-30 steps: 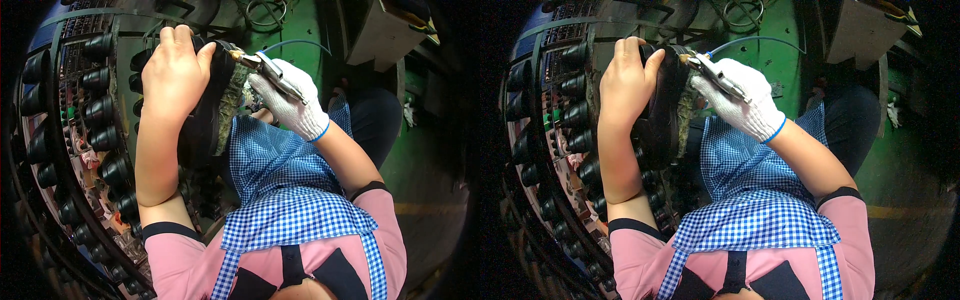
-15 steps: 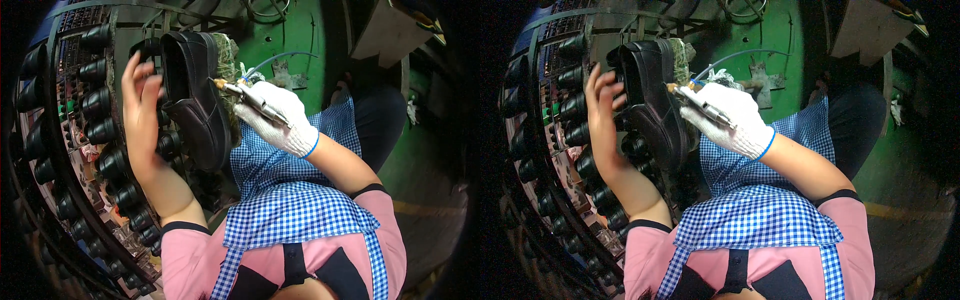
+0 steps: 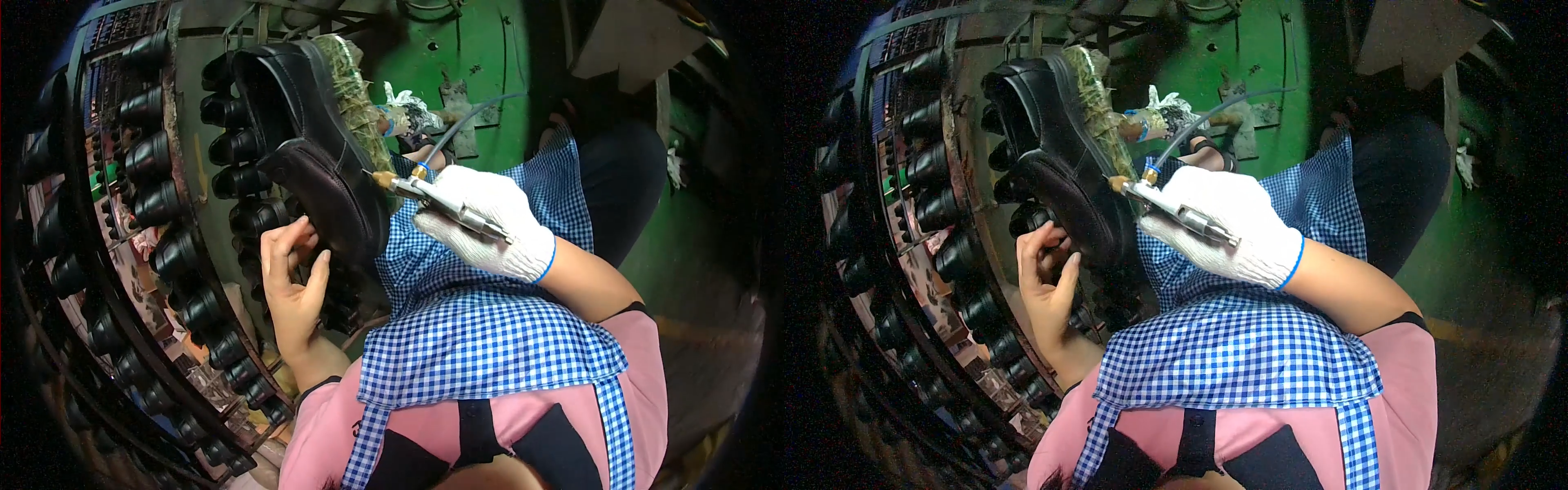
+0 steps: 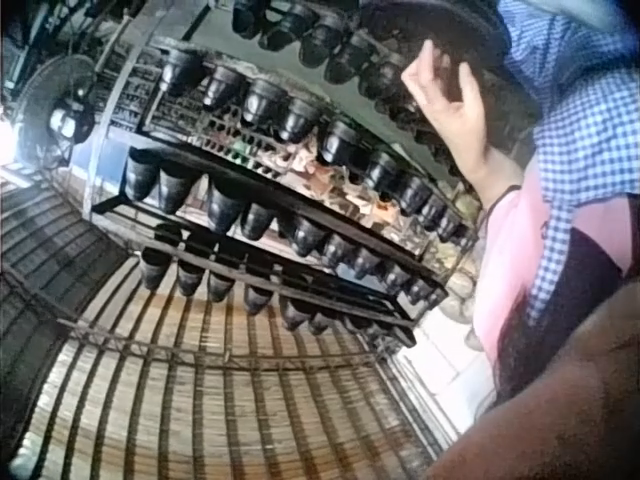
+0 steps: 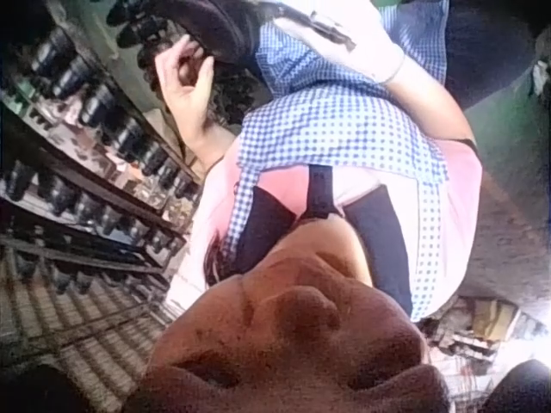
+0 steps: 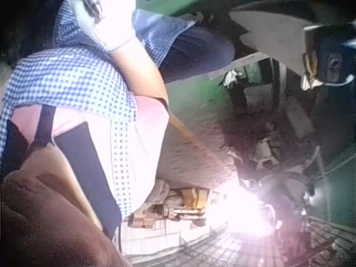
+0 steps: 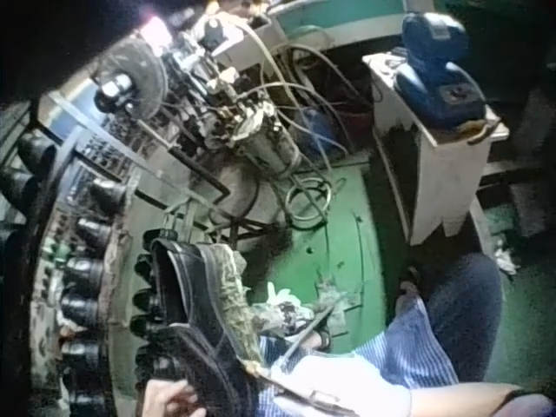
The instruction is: Applying adhesive to shoe components using a specialized applicator as part of the manufacturing process.
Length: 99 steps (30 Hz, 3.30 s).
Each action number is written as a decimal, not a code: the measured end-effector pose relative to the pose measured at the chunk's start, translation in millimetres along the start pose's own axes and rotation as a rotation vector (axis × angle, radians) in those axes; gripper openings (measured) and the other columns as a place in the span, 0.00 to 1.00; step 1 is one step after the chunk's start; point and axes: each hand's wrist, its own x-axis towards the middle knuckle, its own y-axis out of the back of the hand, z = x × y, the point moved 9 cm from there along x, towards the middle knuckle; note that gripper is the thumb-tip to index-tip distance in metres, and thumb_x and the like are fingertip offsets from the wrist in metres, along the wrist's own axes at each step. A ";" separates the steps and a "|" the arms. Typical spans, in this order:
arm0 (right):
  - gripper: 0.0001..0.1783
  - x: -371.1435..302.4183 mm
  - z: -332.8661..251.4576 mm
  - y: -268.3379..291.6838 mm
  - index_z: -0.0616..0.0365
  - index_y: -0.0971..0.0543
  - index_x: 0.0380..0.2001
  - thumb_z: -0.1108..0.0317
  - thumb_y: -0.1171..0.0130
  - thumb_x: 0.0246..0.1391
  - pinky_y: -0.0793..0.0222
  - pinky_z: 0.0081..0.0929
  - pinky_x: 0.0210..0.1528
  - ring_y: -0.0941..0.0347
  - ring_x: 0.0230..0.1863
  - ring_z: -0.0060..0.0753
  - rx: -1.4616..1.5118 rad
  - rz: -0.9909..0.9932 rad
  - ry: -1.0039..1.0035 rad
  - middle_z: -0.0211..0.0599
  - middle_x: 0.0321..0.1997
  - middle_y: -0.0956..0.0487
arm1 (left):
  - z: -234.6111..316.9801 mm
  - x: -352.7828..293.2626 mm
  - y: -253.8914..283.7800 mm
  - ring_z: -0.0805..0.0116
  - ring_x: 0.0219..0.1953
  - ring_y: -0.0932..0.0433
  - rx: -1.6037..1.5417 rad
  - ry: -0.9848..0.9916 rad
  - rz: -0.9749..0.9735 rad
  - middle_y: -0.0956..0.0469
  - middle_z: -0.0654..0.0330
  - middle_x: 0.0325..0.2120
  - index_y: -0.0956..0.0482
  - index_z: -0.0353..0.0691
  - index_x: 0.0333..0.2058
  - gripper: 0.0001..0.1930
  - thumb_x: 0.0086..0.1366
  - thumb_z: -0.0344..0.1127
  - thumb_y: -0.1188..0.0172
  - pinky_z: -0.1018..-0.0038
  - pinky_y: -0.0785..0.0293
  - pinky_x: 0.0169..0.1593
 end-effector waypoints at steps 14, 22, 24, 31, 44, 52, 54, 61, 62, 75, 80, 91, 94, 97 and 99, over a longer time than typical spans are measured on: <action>0.11 -45.0 4.6 42.0 0.54 0.19 0.33 0.62 0.30 0.49 0.25 0.32 0.29 0.22 0.27 0.42 -0.022 -0.071 -0.075 0.37 0.28 0.22 | 96.2 27.6 -48.8 0.58 0.48 0.25 0.586 -0.583 -0.180 0.22 0.62 0.42 0.15 0.52 0.47 0.26 0.45 0.31 0.25 0.61 0.29 0.52; 0.11 -49.0 6.6 69.5 0.51 0.19 0.31 0.58 0.30 0.51 0.28 0.30 0.26 0.24 0.25 0.39 0.007 0.168 -0.020 0.35 0.26 0.24 | 123.2 51.9 -86.3 0.47 0.65 0.31 0.668 -0.688 -0.405 0.26 0.53 0.58 0.24 0.43 0.58 0.30 0.54 0.29 0.31 0.48 0.40 0.69; 0.11 -47.9 6.9 74.9 0.52 0.19 0.31 0.59 0.30 0.51 0.27 0.30 0.27 0.23 0.25 0.39 -0.001 0.206 -0.017 0.36 0.27 0.23 | 130.5 59.3 -91.6 0.46 0.65 0.31 0.657 -0.682 -0.387 0.27 0.52 0.59 0.25 0.42 0.60 0.31 0.54 0.28 0.32 0.48 0.40 0.69; 0.11 -25.4 16.1 72.4 0.54 0.18 0.34 0.61 0.30 0.52 0.25 0.31 0.30 0.21 0.27 0.41 0.050 0.320 -0.029 0.38 0.29 0.21 | 143.3 102.3 -96.4 0.45 0.55 0.28 0.727 -0.649 -0.176 0.29 0.48 0.55 0.30 0.42 0.63 0.29 0.63 0.33 0.36 0.57 0.29 0.57; 0.11 40.5 31.6 50.1 0.56 0.17 0.39 0.63 0.31 0.55 0.27 0.32 0.29 0.24 0.27 0.42 0.163 0.551 0.030 0.40 0.28 0.24 | 128.6 194.7 -70.2 0.51 0.49 0.20 0.917 -0.443 -0.156 0.21 0.51 0.45 0.25 0.39 0.52 0.29 0.64 0.56 0.37 0.59 0.23 0.50; 0.12 42.0 31.4 31.9 0.56 0.17 0.40 0.62 0.32 0.56 0.27 0.33 0.29 0.24 0.27 0.43 0.143 0.495 0.007 0.40 0.27 0.24 | 109.4 218.6 -57.5 0.52 0.51 0.20 0.934 -0.245 -0.158 0.19 0.50 0.47 0.24 0.37 0.50 0.33 0.62 0.62 0.40 0.61 0.25 0.54; 0.12 39.0 29.6 28.4 0.56 0.17 0.40 0.62 0.32 0.56 0.27 0.33 0.29 0.23 0.27 0.43 0.135 0.492 0.019 0.40 0.28 0.23 | 101.5 224.1 -52.0 0.53 0.52 0.20 0.924 -0.189 -0.142 0.19 0.50 0.49 0.24 0.36 0.50 0.35 0.61 0.64 0.40 0.62 0.26 0.55; 0.12 25.2 19.6 18.8 0.53 0.17 0.40 0.62 0.31 0.54 0.25 0.33 0.30 0.22 0.28 0.42 0.155 0.495 0.064 0.39 0.31 0.21 | 80.5 233.9 -37.7 0.50 0.50 0.19 0.857 -0.129 -0.087 0.18 0.46 0.47 0.25 0.35 0.53 0.39 0.60 0.67 0.39 0.63 0.27 0.54; 0.12 23.8 18.1 16.9 0.53 0.17 0.40 0.62 0.31 0.54 0.25 0.33 0.30 0.22 0.29 0.42 0.121 0.450 0.042 0.38 0.30 0.21 | 77.8 235.2 -36.5 0.50 0.51 0.19 0.850 -0.119 -0.078 0.19 0.45 0.48 0.25 0.34 0.53 0.40 0.59 0.67 0.38 0.63 0.27 0.55; 0.10 -14.6 -2.8 -10.1 0.55 0.19 0.33 0.66 0.28 0.50 0.26 0.30 0.27 0.22 0.25 0.39 0.067 0.254 0.060 0.36 0.26 0.22 | 50.8 247.9 -23.6 0.51 0.58 0.23 0.856 -0.039 -0.067 0.21 0.47 0.54 0.25 0.37 0.56 0.44 0.58 0.73 0.44 0.60 0.29 0.60; 0.11 -28.4 -8.4 -19.4 0.53 0.20 0.31 0.60 0.29 0.51 0.27 0.29 0.26 0.23 0.24 0.37 0.056 0.111 0.030 0.34 0.27 0.23 | 47.3 250.4 -21.1 0.50 0.58 0.23 0.871 -0.058 -0.068 0.21 0.46 0.54 0.26 0.37 0.57 0.46 0.57 0.75 0.45 0.59 0.29 0.60; 0.11 -15.8 47.0 19.4 0.58 0.19 0.41 0.67 0.32 0.56 0.25 0.27 0.29 0.23 0.26 0.36 0.200 0.296 -0.215 0.37 0.31 0.23 | 49.5 249.1 -20.5 0.49 0.58 0.23 0.881 -0.086 -0.061 0.21 0.45 0.53 0.25 0.35 0.56 0.45 0.58 0.74 0.44 0.59 0.28 0.59; 0.16 -3.5 83.9 5.8 0.56 0.18 0.47 0.60 0.35 0.60 0.25 0.29 0.31 0.23 0.28 0.38 0.152 0.377 -0.111 0.38 0.32 0.23 | 72.7 237.9 -36.3 0.53 0.52 0.19 0.817 -0.188 -0.069 0.19 0.45 0.48 0.24 0.35 0.54 0.41 0.58 0.69 0.38 0.65 0.27 0.56; 0.18 8.6 89.9 -18.1 0.51 0.18 0.49 0.54 0.38 0.61 0.23 0.32 0.37 0.21 0.36 0.40 0.027 0.301 -0.105 0.39 0.38 0.21 | 97.4 213.4 -49.6 0.56 0.49 0.19 0.817 -0.330 -0.080 0.19 0.51 0.48 0.23 0.39 0.55 0.35 0.59 0.63 0.35 0.64 0.25 0.53; 0.18 10.3 95.6 -31.5 0.52 0.19 0.49 0.55 0.37 0.60 0.23 0.34 0.38 0.21 0.34 0.43 -0.107 0.213 -0.145 0.40 0.37 0.21 | 119.5 193.4 -62.6 0.58 0.48 0.20 0.797 -0.423 -0.134 0.19 0.54 0.48 0.23 0.40 0.55 0.33 0.59 0.58 0.32 0.65 0.24 0.52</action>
